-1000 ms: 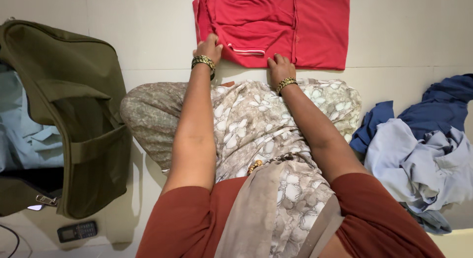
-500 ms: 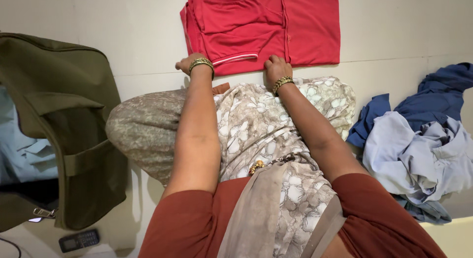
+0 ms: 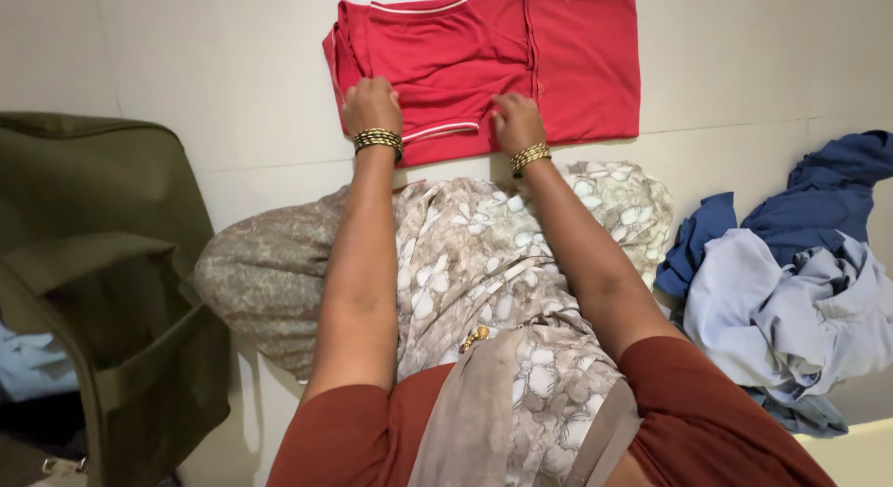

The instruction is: The person sits on the floor and folds a red shirt. They spread the garment out, smooth it with their hands, fold the sleeves and sides, and then button the collar.

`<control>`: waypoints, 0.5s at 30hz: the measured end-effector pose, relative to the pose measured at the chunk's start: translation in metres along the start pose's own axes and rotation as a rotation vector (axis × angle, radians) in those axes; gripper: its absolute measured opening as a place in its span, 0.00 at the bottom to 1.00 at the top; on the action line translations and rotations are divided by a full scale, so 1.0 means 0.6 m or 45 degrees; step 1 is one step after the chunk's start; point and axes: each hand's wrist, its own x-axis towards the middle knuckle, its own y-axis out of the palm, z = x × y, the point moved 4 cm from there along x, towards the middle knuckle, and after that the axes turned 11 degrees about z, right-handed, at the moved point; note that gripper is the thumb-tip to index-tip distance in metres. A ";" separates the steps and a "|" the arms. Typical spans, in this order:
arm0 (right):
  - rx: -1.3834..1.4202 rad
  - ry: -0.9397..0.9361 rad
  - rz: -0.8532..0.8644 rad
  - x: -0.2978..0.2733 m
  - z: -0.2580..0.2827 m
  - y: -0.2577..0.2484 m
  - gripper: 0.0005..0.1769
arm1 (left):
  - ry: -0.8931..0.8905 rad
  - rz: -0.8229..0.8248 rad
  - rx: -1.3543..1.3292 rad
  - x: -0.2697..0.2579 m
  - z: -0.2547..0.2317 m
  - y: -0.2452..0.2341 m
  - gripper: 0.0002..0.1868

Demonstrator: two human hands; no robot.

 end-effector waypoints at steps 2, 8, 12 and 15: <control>0.120 0.041 -0.005 0.042 -0.034 0.002 0.17 | -0.076 -0.089 -0.072 0.016 0.014 0.000 0.11; 0.159 0.067 -0.016 0.168 -0.074 0.024 0.27 | -0.234 -0.027 -0.033 0.048 0.032 0.015 0.18; 0.172 0.111 -0.042 0.215 -0.072 0.036 0.30 | -0.340 0.058 0.003 0.062 0.028 0.010 0.19; 0.160 0.161 -0.063 0.228 -0.049 0.036 0.28 | -0.367 0.068 -0.071 0.067 0.026 0.007 0.16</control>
